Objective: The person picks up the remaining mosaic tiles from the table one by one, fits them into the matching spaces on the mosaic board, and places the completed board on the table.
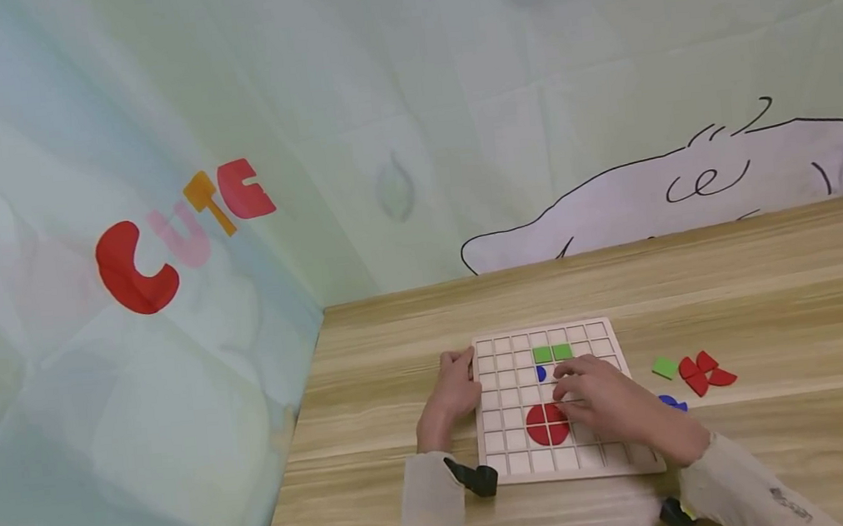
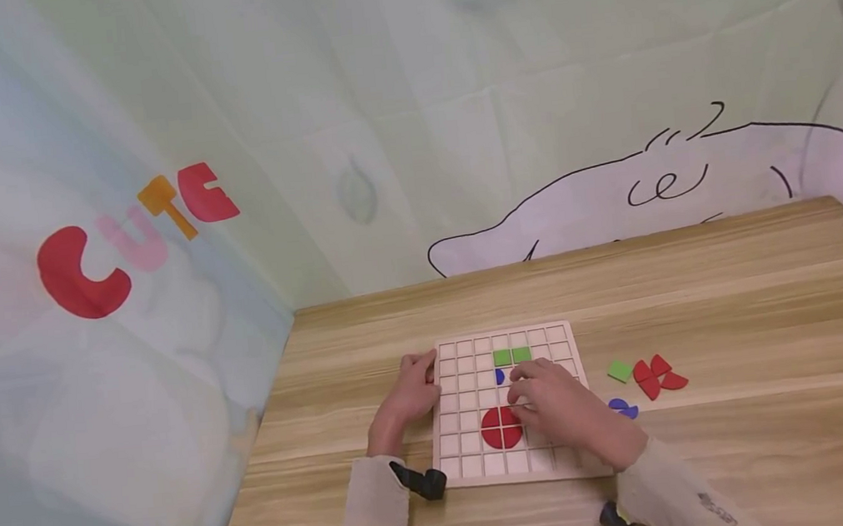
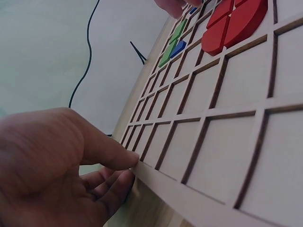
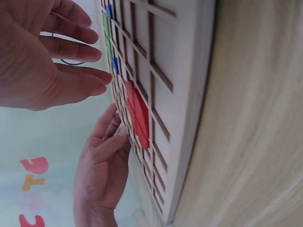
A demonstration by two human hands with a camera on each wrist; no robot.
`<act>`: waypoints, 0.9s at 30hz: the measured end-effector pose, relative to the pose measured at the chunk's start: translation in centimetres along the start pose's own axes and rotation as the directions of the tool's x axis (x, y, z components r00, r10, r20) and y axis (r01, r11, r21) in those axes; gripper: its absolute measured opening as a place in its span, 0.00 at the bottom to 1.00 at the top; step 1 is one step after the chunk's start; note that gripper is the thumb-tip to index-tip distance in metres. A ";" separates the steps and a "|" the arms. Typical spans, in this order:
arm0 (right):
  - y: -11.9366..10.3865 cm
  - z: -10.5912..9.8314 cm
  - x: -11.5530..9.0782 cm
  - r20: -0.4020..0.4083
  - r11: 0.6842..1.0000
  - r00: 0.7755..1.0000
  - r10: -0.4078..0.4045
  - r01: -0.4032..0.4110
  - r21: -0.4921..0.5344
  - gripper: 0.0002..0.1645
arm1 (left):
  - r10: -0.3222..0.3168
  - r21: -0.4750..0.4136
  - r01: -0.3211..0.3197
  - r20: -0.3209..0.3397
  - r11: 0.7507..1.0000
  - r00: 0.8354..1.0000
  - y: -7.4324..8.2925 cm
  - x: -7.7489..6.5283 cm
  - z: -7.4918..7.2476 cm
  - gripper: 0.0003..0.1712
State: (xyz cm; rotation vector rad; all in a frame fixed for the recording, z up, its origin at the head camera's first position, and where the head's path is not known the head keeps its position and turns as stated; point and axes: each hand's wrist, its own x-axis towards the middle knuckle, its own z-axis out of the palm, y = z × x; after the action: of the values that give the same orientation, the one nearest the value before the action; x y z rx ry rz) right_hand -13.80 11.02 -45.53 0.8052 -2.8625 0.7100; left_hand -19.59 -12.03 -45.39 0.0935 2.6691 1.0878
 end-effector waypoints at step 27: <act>3.9 -4.8 -5.5 -0.275 0.988 0.950 0.147 -0.154 -0.006 0.07 | -0.001 -0.008 0.001 -0.004 1.000 1.000 0.1 0.0 0.0 0.37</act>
State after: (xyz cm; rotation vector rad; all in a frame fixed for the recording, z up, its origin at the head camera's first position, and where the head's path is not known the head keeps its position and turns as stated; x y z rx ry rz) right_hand -11.32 18.71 -43.97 0.4462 -2.6934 0.7328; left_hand -19.54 -11.94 -45.32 0.0890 2.6680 1.0996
